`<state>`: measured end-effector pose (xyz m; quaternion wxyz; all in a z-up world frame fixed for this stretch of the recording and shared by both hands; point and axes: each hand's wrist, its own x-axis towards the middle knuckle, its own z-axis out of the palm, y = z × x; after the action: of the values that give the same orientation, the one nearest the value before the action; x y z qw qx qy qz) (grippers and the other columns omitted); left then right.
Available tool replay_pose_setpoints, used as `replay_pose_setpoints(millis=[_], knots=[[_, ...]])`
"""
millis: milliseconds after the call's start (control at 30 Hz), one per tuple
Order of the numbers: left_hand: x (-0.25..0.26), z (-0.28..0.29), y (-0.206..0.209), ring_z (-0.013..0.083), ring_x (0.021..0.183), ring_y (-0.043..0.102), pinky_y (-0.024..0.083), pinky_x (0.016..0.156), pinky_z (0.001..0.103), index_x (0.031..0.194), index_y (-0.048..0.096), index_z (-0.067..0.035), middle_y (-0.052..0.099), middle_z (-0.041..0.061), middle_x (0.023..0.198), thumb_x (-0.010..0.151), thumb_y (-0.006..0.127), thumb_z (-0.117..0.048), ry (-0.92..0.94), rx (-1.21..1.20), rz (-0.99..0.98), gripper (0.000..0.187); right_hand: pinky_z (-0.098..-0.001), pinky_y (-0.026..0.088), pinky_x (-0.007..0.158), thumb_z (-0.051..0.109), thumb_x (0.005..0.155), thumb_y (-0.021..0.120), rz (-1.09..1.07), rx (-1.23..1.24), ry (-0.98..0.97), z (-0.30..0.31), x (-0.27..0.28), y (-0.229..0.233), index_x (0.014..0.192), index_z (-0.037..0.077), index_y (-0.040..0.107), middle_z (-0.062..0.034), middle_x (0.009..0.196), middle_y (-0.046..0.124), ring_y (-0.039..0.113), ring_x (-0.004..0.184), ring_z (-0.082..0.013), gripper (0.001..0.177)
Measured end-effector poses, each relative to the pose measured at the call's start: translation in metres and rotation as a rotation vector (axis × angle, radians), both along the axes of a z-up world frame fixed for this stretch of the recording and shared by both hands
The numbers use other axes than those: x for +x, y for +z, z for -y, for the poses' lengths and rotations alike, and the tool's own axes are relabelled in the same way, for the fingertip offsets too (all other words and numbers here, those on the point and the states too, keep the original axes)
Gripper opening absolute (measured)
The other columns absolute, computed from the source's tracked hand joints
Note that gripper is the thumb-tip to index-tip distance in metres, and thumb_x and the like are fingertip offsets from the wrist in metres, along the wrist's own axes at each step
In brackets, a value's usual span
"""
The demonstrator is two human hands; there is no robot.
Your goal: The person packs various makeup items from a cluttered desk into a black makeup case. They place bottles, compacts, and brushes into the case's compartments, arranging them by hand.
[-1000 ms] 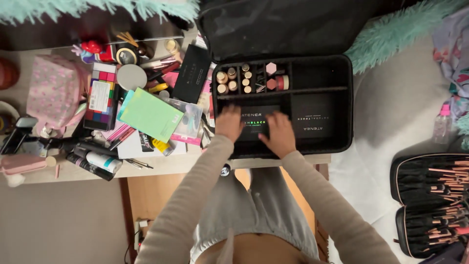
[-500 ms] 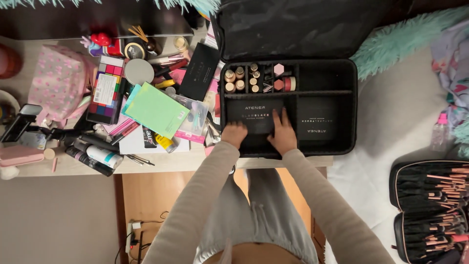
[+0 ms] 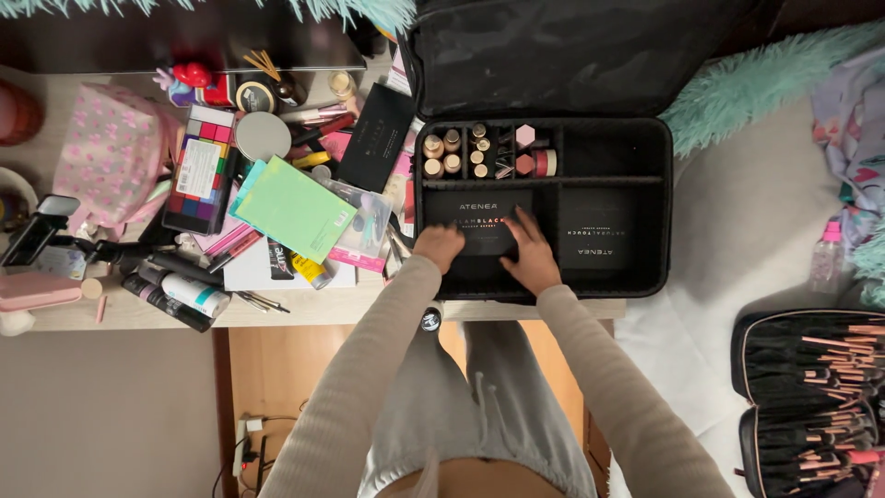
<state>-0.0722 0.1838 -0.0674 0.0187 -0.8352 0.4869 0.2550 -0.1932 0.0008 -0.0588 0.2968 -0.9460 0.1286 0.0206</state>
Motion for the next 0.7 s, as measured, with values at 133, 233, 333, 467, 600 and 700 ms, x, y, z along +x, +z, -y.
replay_pose_setpoints(millis=[133,233,333,467,600,700], knots=[[0.005,0.005,0.009,0.0333,0.089,0.068,0.054,0.074,0.043,0.096,0.07,-0.006,0.067,0.014,0.099,0.074,0.068,0.003,0.021,0.033,-0.013,0.024,-0.0448,0.042,0.11,0.013,0.059,0.086,0.008,-0.063,0.03,-0.002,-0.003,0.006,0.14,0.019,0.05,-0.0096,0.155,0.032,0.037,0.136,-0.0426,0.088],[0.011,0.007,0.032,0.034,0.089,0.069,0.056,0.075,0.044,0.092,0.07,-0.008,0.067,0.013,0.095,0.076,0.074,-0.014,0.144,-0.043,-0.134,0.017,-0.043,0.04,0.112,0.022,0.059,0.087,0.042,-0.098,0.041,0.001,-0.003,0.015,0.135,0.017,0.056,-0.0081,0.155,0.033,0.037,0.137,-0.0419,0.083],[0.015,0.012,0.05,0.039,0.092,0.068,0.055,0.076,0.048,0.088,0.066,-0.005,0.065,0.016,0.095,0.078,0.073,-0.02,0.376,-0.161,-0.333,0.019,-0.0337,0.044,0.107,0.021,0.075,0.078,0.237,-0.056,0.03,0.017,-0.002,0.043,0.121,0.012,0.067,-0.0054,0.144,0.052,0.047,0.134,-0.0264,0.048],[0.01,0.021,0.062,0.0365,0.095,0.068,0.055,0.079,0.045,0.089,0.066,-0.008,0.066,0.013,0.095,0.08,0.073,-0.027,0.5,-0.188,-0.425,0.022,-0.0382,0.049,0.097,0.0,0.071,0.066,0.401,-0.123,-0.144,0.069,-0.018,0.064,0.11,0.014,0.068,-0.0037,0.121,0.062,0.06,0.115,-0.0269,0.042],[0.002,0.033,0.048,0.0343,0.101,0.068,0.055,0.084,0.045,0.092,0.066,-0.014,0.068,0.01,0.097,0.079,0.074,-0.035,0.45,-0.126,-0.41,0.026,-0.0384,0.047,0.106,0.011,0.058,0.086,-0.178,-0.308,-0.085,0.12,-0.043,0.038,0.138,0.014,0.051,-0.0118,0.14,0.048,0.049,0.13,-0.0311,0.087],[-0.003,0.038,0.051,0.0331,0.103,0.067,0.055,0.085,0.044,0.094,0.067,-0.014,0.069,0.01,0.098,0.079,0.074,-0.035,0.443,-0.115,-0.422,0.027,-0.0423,0.038,0.114,0.006,0.046,0.093,-0.311,-0.442,0.136,0.123,-0.058,0.037,0.151,0.009,0.032,-0.0247,0.153,0.028,0.037,0.14,-0.0393,0.122]])
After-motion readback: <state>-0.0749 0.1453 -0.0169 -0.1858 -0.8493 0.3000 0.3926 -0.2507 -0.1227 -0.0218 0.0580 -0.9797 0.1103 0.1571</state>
